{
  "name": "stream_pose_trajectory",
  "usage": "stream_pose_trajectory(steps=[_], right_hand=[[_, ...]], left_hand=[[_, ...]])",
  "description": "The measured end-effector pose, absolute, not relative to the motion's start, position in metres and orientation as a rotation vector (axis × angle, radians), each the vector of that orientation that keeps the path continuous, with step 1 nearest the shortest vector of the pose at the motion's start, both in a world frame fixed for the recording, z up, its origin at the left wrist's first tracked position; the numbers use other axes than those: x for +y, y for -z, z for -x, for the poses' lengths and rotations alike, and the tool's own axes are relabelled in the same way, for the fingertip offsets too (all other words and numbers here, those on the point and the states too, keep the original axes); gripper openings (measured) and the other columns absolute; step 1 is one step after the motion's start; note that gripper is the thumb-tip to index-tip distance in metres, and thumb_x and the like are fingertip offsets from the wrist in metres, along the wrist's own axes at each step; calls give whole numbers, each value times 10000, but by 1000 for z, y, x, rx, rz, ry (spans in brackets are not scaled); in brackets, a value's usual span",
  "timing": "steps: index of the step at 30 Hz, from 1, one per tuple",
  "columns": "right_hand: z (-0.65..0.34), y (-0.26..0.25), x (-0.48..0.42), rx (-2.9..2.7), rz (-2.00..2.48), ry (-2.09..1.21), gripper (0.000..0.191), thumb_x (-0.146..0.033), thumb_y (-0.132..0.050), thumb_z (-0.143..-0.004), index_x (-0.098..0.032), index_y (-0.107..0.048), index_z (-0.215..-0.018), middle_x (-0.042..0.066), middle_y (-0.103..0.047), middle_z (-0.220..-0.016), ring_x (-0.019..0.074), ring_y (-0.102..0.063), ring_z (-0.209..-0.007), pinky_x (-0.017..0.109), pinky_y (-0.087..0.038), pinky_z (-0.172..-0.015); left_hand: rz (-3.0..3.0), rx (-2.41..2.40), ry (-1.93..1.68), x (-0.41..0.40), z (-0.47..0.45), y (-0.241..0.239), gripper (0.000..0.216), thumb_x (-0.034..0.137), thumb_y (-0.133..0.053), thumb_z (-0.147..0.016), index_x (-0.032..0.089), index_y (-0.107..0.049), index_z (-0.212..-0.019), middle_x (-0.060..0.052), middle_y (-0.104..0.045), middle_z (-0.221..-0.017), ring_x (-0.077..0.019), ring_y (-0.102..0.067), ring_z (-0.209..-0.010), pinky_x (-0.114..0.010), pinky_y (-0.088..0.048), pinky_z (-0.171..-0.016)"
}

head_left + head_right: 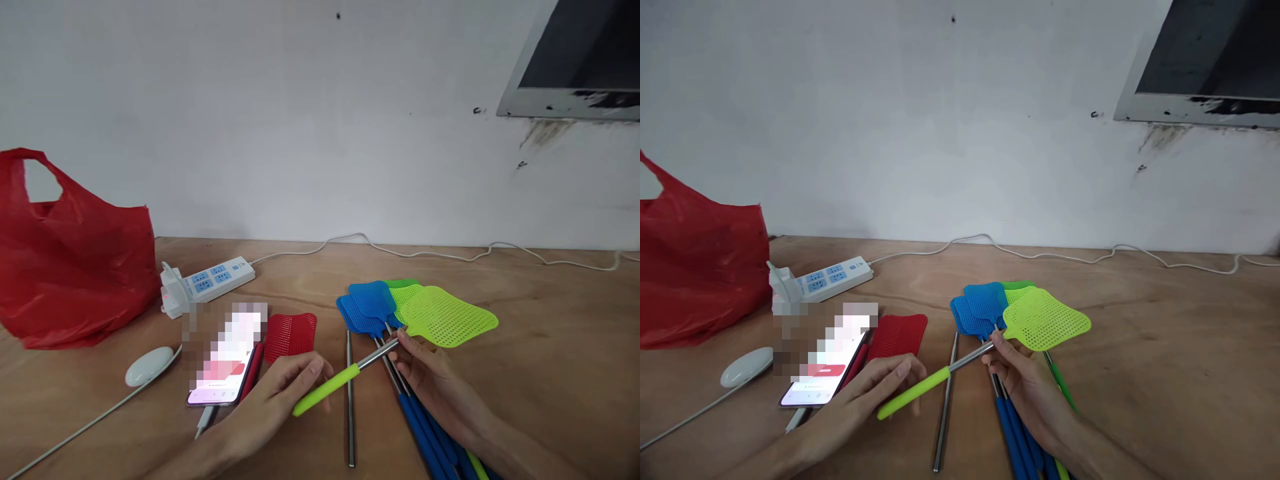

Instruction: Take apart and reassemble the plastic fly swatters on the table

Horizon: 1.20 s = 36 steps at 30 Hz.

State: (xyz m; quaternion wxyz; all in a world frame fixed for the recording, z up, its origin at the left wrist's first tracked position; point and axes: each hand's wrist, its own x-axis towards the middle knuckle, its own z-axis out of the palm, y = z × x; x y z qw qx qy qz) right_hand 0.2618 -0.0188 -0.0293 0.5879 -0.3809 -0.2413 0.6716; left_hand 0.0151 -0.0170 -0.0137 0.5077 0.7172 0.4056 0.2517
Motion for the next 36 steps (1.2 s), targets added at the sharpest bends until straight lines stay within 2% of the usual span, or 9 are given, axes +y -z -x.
stream_pose_trajectory(steps=[4, 9, 12, 16, 22, 31, 36], right_hand=[[-258, 31, -22, -676, 890, -1544, 249, -363, -882, -682, -197, -782, -838, 1, -725, -802, 126, -686, -735, 185, -541, -619], [-249, 28, -27, -890, 966, -1412, 286, -425, -863, -687, -194, -770, -827, 26, -730, -756, 155, -664, -721, 249, -525, -653], [-241, 23, -32, -935, 1003, -1399, 323, -464, -856, -680, -188, -756, -816, 31, -716, -724, 166, -647, -700, 279, -524, -656], [-233, 20, -33, -856, 1017, -1398, 336, -466, -873, -646, -190, -730, -775, 26, -697, -753, 169, -630, -692, 294, -531, -634], [-241, 21, -26, -679, 959, -1363, 314, -361, -926, -586, -193, -731, -766, 8, -683, -795, 143, -612, -718, 255, -549, -657], [-247, 26, -24, -681, 945, -1359, 282, -372, -902, -633, -195, -733, -775, 2, -671, -799, 130, -598, -741, 214, -535, -654], [-260, 28, -19, -575, 936, -1417, 245, -383, -864, -666, -203, -724, -755, 0, -667, -766, 146, -619, -716, 233, -554, -635]], left_hand=[[-1689, 889, -500, -19, -16, 22, 375, 545, -440, -1001, 201, -587, -986, 46, -548, -634, -129, -489, -590, -228, -343, -550], [-1771, 894, -430, -22, -23, 24, 379, 549, -388, -1018, 210, -531, -930, 84, -451, -546, -113, -444, -507, -231, -347, -552], [-1957, 949, -417, -25, -28, 17, 403, 516, -344, -1035, 217, -497, -813, 46, -500, -621, -139, -495, -606, -255, -383, -630], [-2223, 1030, -340, -26, -29, 10, 374, 456, -285, -1050, 225, -519, -870, -21, -604, -812, -200, -540, -753, -307, -388, -696], [-2237, 1034, -242, -21, -17, 5, 388, 457, -262, -1059, 232, -484, -835, -5, -571, -777, -201, -539, -738, -312, -367, -680], [-2233, 1039, -275, -21, -15, 4, 368, 453, -295, -1054, 238, -525, -864, -2, -590, -787, -201, -540, -743, -311, -377, -682], [-2210, 1055, -363, -22, -10, 9, 364, 471, -325, -1045, 253, -589, -921, 2, -591, -766, -200, -541, -716, -314, -380, -674]])
